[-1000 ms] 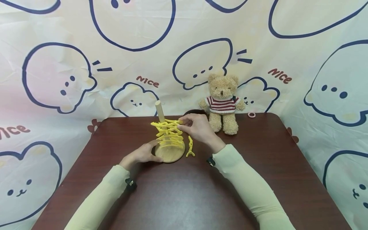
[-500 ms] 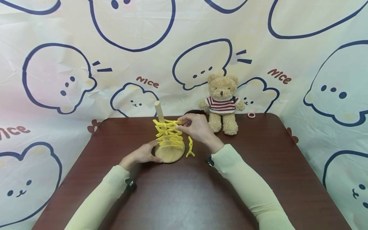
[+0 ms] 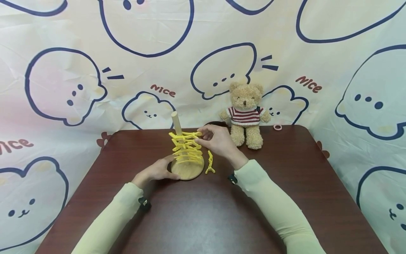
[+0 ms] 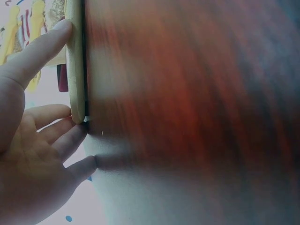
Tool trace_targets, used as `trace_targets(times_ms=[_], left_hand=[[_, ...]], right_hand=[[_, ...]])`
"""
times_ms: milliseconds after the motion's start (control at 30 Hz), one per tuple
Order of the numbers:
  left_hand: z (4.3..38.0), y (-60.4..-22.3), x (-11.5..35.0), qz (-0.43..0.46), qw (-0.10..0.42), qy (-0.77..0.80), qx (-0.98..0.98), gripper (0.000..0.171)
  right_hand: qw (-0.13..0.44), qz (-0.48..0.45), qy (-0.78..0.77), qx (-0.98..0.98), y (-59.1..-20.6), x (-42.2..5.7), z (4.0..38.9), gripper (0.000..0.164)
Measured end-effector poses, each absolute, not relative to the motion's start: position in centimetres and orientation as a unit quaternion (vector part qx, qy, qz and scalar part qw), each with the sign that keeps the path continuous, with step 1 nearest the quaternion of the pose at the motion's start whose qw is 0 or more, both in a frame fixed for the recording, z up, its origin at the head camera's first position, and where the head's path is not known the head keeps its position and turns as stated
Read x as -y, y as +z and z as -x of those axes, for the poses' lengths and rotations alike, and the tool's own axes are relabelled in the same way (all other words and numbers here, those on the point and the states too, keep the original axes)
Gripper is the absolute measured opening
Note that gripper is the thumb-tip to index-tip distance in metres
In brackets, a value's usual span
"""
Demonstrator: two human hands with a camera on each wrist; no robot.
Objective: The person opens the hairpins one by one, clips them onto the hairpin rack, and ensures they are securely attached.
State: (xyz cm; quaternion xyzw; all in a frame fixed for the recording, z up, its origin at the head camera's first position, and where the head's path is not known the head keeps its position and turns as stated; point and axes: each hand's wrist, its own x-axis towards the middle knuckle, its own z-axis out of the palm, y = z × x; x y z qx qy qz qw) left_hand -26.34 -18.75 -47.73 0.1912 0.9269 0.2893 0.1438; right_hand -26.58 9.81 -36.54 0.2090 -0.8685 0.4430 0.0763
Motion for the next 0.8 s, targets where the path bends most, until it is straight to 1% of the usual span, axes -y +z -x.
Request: trace_targets(times_ms=[267,600,800], left_hand=[[26.27,-47.57,18.76,-0.196,0.138,0.291,-0.926,0.100],[26.33,-47.61,18.72,-0.191,0.143,0.284,-0.929,0.100],[26.30,-47.62,18.74,-0.190,0.143,0.282,-0.930,0.100]], right_hand=[[0.071,-0.215,0.437,0.871,-36.62,-9.90,26.66,0.037],[0.075,-0.217,0.430,0.873,-36.79,-10.07,26.71,0.037],[0.063,-0.215,0.437,0.871,-36.97,-10.46,26.83,0.039]])
